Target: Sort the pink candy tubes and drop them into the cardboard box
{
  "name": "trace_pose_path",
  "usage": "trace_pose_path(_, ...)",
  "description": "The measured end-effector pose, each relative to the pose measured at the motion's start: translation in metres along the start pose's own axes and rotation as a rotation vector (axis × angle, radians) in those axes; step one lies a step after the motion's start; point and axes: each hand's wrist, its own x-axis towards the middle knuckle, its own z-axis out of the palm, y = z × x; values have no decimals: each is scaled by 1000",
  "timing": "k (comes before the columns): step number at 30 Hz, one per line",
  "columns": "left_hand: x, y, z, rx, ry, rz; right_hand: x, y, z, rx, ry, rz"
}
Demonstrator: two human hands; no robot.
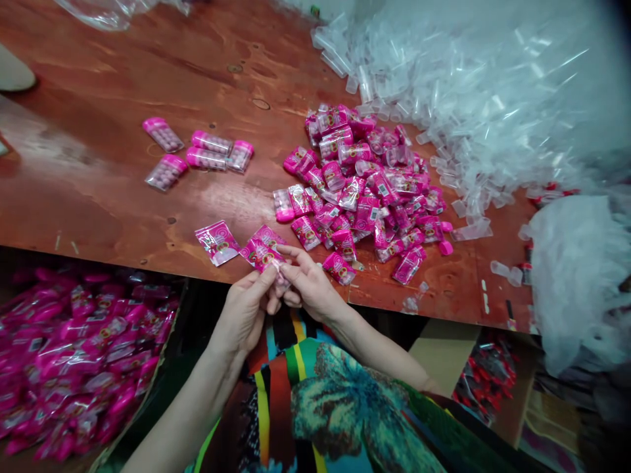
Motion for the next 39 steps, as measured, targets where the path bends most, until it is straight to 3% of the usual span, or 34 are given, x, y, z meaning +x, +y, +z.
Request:
trace_pose_path(6,1,-6,-3,133,-106,33,-1,0,-6,-47,-44,-78)
trace_pose_path(12,5,4,-7,70,-166,-28,-12,-5,-19,-128,-225,-24)
trace_pose_path(18,4,-7,-5,150,-157,8,-17,8,-21,-215,-82,-101)
trace_pose_path(24,4,-26,1,270,-39,110,-15,24,-22,-89,39,-68)
trace_pose_path(30,11,-32,6,341,-35,114,-14,28,-21,39,204,-65)
trace_pose_path(33,14,-34,7,348,-44,103,-15,23,-25,85,206,-42)
trace_pose_path(39,10,-23,8,480,-165,130,-18,9,-38,87,85,53)
